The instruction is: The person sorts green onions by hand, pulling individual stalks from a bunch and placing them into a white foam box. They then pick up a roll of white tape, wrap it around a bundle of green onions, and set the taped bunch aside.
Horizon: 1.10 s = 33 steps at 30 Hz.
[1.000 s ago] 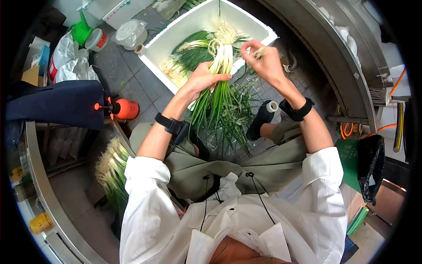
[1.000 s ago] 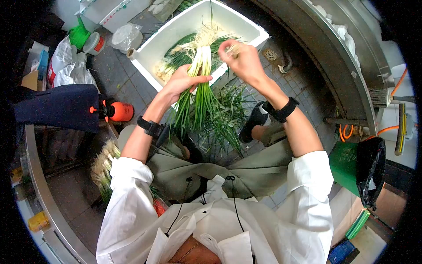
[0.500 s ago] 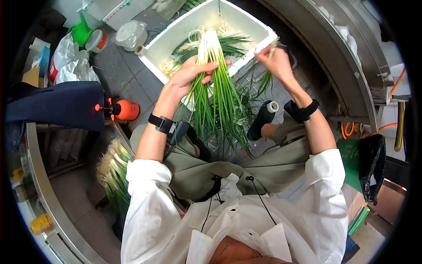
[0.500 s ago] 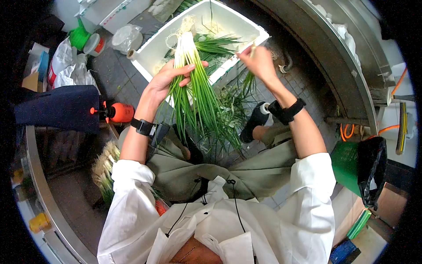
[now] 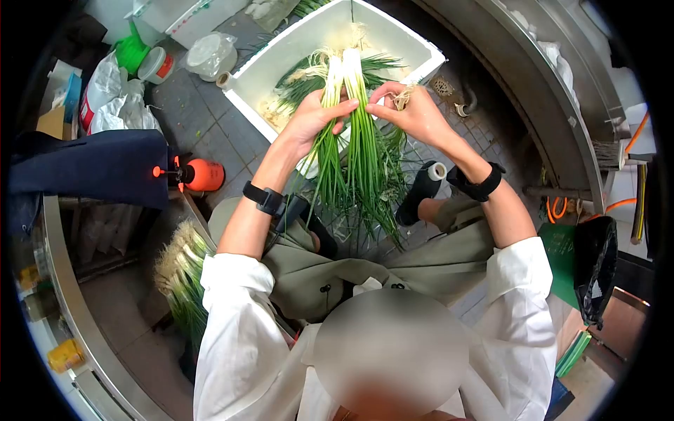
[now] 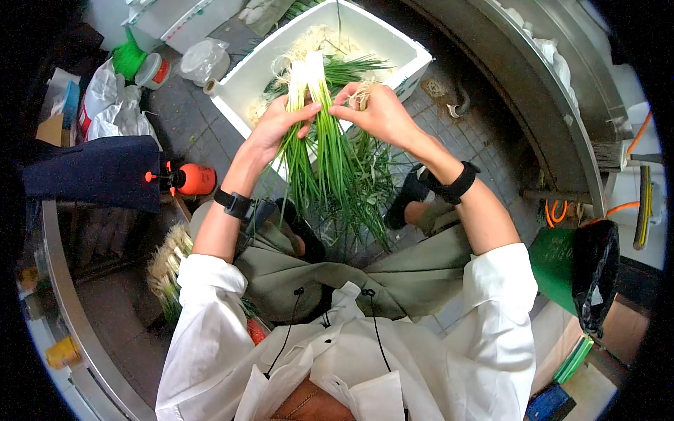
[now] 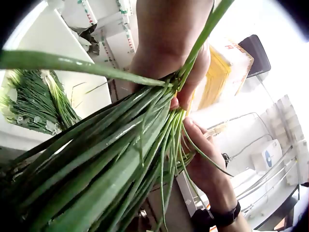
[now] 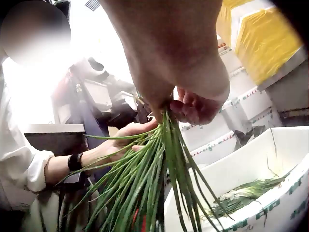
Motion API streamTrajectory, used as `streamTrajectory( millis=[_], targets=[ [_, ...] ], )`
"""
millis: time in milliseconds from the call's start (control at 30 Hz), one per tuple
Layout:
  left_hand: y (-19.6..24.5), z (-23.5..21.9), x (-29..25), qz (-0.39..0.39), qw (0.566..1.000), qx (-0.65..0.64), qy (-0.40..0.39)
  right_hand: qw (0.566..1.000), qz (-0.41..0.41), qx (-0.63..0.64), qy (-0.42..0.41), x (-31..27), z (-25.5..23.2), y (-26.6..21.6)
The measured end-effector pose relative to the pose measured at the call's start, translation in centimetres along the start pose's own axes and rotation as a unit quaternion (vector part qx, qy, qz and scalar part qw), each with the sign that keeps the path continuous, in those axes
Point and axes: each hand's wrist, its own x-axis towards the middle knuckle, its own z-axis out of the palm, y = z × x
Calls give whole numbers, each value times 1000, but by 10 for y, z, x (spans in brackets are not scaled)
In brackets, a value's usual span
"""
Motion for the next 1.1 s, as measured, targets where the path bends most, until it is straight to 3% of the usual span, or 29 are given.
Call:
streamTrajectory(
  millis=[633, 700, 833, 900, 1100],
  targets=[
    [-5, 5, 3, -5, 997, 44, 56, 996, -10, 62, -56, 6, -10, 19],
    [-9, 2, 5, -10, 998, 19, 53, 998, -23, 55, 6, 9, -6, 25],
    [-8, 2, 5, -31, 999, 8, 19, 999, 12, 32, -10, 7, -2, 15],
    [-12, 2, 6, -25, 1000, 10, 1, 999, 25, -38, 7, 6, 2, 12],
    [-3, 9, 0, 10, 999, 54, -2, 998, -16, 7, 62, 10, 3, 26]
  ],
)
